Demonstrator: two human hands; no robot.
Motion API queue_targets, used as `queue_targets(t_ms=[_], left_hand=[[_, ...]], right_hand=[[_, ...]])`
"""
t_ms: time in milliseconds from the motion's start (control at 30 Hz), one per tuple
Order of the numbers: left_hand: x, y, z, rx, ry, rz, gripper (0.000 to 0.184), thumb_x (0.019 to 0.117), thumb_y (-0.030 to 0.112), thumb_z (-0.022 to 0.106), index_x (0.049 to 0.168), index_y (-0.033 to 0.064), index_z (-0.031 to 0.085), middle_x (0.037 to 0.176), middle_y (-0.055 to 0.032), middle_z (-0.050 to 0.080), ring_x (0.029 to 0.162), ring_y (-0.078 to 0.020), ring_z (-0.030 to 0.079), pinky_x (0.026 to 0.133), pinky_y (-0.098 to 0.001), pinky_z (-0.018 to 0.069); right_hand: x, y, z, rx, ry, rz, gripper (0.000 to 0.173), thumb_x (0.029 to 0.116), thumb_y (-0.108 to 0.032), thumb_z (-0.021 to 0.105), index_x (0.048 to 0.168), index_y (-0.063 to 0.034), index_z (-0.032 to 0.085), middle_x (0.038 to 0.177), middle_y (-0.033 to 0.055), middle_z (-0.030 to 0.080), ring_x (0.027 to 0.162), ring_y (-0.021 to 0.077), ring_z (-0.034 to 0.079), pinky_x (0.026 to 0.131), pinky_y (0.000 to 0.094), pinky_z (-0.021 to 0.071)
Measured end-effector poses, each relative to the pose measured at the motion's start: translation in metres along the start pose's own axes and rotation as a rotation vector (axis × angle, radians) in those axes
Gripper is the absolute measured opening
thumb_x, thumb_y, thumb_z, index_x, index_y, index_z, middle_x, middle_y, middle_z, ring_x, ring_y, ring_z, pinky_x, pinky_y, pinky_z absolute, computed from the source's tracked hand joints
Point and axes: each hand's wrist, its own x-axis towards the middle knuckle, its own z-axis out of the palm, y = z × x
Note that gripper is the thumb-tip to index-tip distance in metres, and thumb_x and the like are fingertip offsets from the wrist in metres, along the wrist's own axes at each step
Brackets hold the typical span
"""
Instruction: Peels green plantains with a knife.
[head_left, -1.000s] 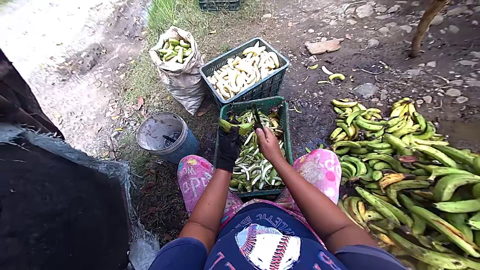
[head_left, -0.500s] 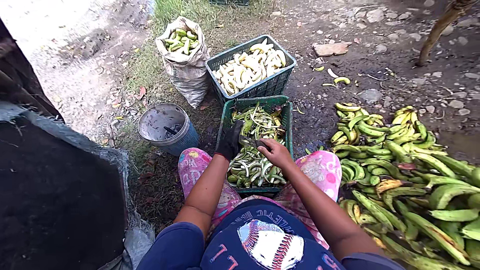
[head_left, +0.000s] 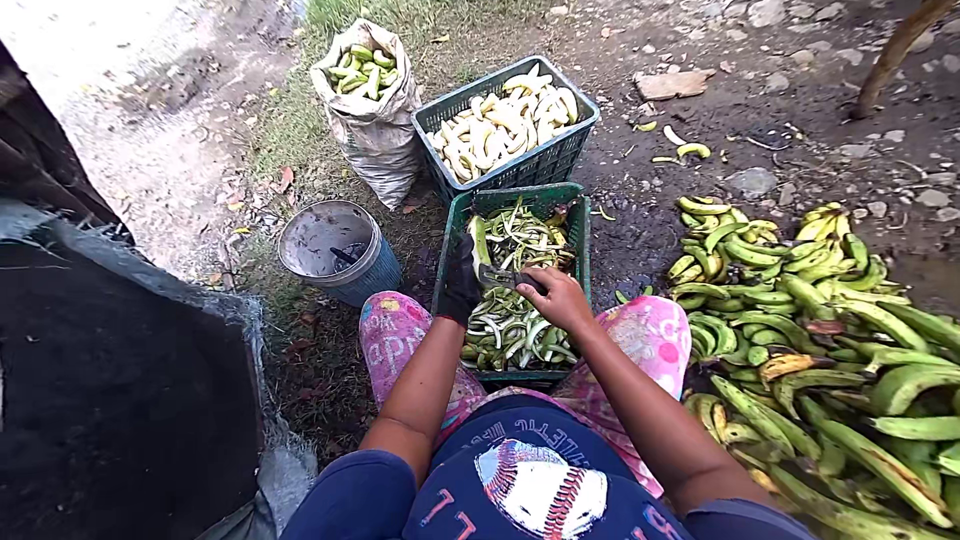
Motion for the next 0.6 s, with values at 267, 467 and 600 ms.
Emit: queue_targets(t_ms=[267, 467, 600], left_hand=[[-0.018, -0.007, 0.031, -0.010, -0.293, -0.008, 0.047, 0.1081, 0.036, 0.041, 0.153, 0.0213, 0.041, 0.143, -0.0085, 0.053, 0.119, -0.0179, 0.056, 0.095, -0.0444, 0.0515], [-0.004, -0.020, 0.019, -0.100, 0.071, -0.071, 0.055, 0.1063, 0.055, 0.039, 0.148, 0.0206, 0.047, 0.135, -0.0091, 0.060, 0.114, -0.0212, 0.060, 0.093, -0.0484, 0.0525], [0.009, -0.002, 0.024, -0.042, 0.278, 0.072, 0.055, 0.1079, 0.046, 0.042, 0.153, 0.0145, 0.036, 0.145, -0.0127, 0.052, 0.127, -0.0245, 0.054, 0.102, -0.0507, 0.0482]], right_hand=[[0.048, 0.015, -0.027, -0.205, 0.312, 0.036, 0.053, 0.0977, -0.058, 0.058, 0.134, -0.0215, 0.069, 0.117, 0.0226, 0.066, 0.111, 0.0415, 0.063, 0.100, 0.0631, 0.0424], [0.006, -0.010, 0.014, -0.090, 0.189, 0.083, 0.054, 0.1007, -0.060, 0.053, 0.135, -0.0214, 0.067, 0.113, 0.0178, 0.067, 0.106, 0.0379, 0.064, 0.090, 0.0623, 0.0473], [-0.015, -0.021, 0.030, -0.097, 0.203, 0.082, 0.055, 0.1005, -0.062, 0.050, 0.136, -0.0227, 0.067, 0.108, 0.0171, 0.068, 0.102, 0.0373, 0.065, 0.088, 0.0600, 0.0479]])
